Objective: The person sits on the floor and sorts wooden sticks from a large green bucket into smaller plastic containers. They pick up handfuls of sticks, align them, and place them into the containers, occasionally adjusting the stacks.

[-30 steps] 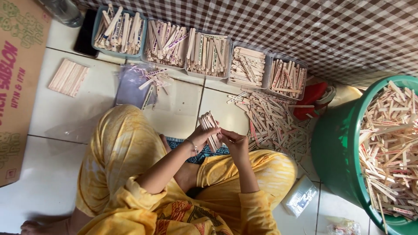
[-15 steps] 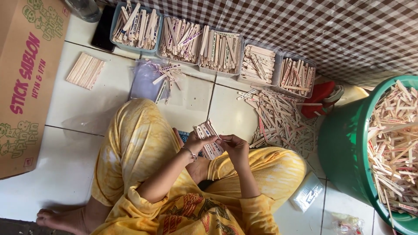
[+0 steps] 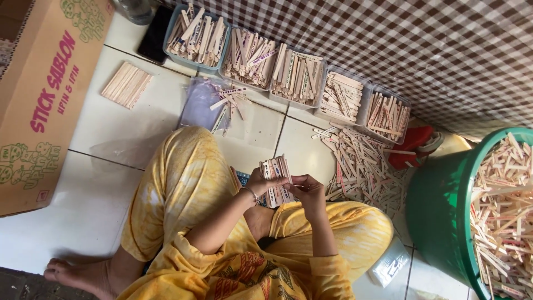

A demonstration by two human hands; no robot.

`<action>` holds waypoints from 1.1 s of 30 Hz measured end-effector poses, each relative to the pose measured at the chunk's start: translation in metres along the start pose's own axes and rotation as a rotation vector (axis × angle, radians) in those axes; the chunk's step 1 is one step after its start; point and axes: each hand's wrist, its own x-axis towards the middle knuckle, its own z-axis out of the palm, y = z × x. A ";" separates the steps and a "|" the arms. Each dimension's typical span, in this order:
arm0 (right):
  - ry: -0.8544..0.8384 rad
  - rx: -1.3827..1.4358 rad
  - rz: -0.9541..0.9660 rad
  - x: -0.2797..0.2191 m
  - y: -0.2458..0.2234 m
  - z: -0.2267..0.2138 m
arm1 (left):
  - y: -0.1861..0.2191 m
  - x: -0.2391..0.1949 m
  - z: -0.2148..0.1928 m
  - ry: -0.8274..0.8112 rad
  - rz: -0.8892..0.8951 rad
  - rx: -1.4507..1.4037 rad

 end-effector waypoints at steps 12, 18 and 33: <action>0.354 -0.410 -0.268 0.004 0.017 0.016 | 0.078 -0.026 0.033 0.164 -0.049 0.009; 0.260 -0.269 -0.221 0.004 0.000 0.030 | 0.097 -0.023 0.023 0.052 -0.029 0.095; 0.087 0.347 0.113 0.000 -0.025 0.028 | 0.074 -0.017 0.014 0.069 -0.201 0.119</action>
